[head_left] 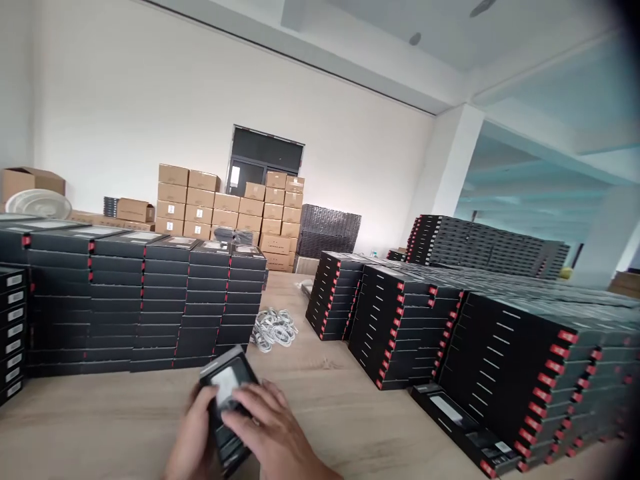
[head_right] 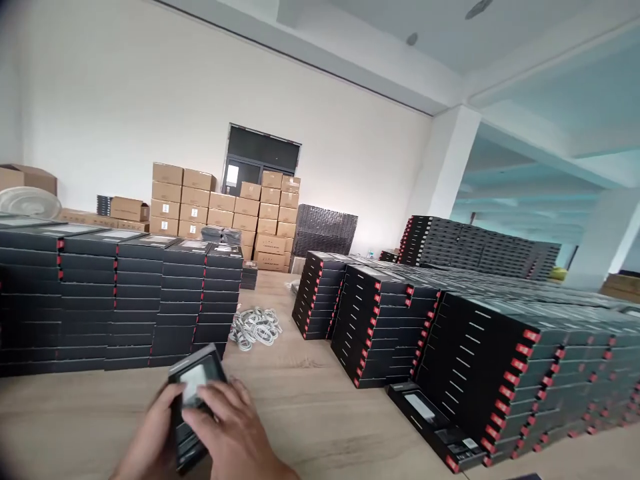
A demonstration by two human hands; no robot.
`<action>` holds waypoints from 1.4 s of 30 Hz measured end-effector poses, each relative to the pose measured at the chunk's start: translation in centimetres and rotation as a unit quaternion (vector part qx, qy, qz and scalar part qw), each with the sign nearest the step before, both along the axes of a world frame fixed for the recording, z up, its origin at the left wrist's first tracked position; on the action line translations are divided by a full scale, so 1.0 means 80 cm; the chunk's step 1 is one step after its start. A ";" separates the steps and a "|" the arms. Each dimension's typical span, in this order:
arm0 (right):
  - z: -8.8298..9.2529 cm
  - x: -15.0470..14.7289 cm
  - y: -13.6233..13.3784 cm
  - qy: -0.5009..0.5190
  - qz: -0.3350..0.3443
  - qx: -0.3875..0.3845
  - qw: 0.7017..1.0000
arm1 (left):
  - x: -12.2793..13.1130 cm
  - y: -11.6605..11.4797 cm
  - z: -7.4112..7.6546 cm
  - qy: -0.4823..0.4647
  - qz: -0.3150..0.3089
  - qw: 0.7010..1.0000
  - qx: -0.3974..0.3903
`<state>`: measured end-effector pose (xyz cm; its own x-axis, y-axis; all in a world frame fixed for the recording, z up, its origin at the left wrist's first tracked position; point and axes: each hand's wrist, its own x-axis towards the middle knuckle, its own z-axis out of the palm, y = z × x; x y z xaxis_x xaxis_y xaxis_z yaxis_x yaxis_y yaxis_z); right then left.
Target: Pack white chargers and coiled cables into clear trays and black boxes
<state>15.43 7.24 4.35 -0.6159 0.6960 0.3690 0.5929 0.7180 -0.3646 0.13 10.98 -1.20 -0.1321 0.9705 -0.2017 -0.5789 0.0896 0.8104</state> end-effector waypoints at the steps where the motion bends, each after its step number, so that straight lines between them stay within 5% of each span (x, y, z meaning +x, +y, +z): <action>1: -0.009 -0.006 0.008 0.067 -0.008 -0.032 0.997 | -0.012 0.005 0.001 -0.004 0.029 0.999 -0.022; 4: -0.043 -0.011 0.027 0.303 -0.047 -0.198 0.931 | -0.038 0.013 0.005 0.011 0.001 0.999 -0.030; 8: -0.081 -0.018 0.035 0.418 0.078 -0.376 0.824 | -0.035 0.014 0.009 0.109 -0.046 0.988 0.099; 10: -0.087 -0.021 0.034 0.422 0.051 -0.346 0.837 | -0.025 0.011 0.011 0.173 -0.034 0.973 0.147; 14: -0.079 -0.022 0.031 0.328 -0.088 -0.151 0.928 | -0.006 -0.003 0.015 0.296 -0.024 0.929 0.223; 18: -0.062 -0.025 0.022 0.260 -0.051 -0.100 0.959 | -0.001 -0.014 0.025 0.333 -0.006 0.916 0.223; 21: -0.053 -0.019 0.017 0.324 0.024 -0.190 0.927 | -0.009 -0.017 0.030 0.426 0.035 0.866 0.259; 25: -0.051 -0.002 0.022 0.466 0.020 -0.281 0.839 | -0.021 -0.022 0.035 0.623 0.042 0.706 0.334; 27: -0.052 0.002 0.025 0.465 0.005 -0.279 0.840 | -0.021 -0.025 0.037 0.672 0.003 0.646 0.363; 30: -0.052 0.000 0.025 0.421 -0.014 -0.265 0.867 | -0.018 -0.028 0.036 0.705 -0.034 0.599 0.377; 35: -0.051 -0.007 0.023 0.392 -0.051 -0.229 0.890 | -0.011 -0.027 0.028 0.718 -0.046 0.571 0.395; 42: -0.061 0.008 0.032 0.406 -0.178 -0.126 0.887 | -0.006 -0.029 0.034 0.709 -0.041 0.602 0.364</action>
<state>16.11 9.82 -0.55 0.0579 0.9169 0.3949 0.2333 0.3722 -0.8983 -0.34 8.64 1.52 0.3840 0.7482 0.5411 0.7244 -0.6075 0.3259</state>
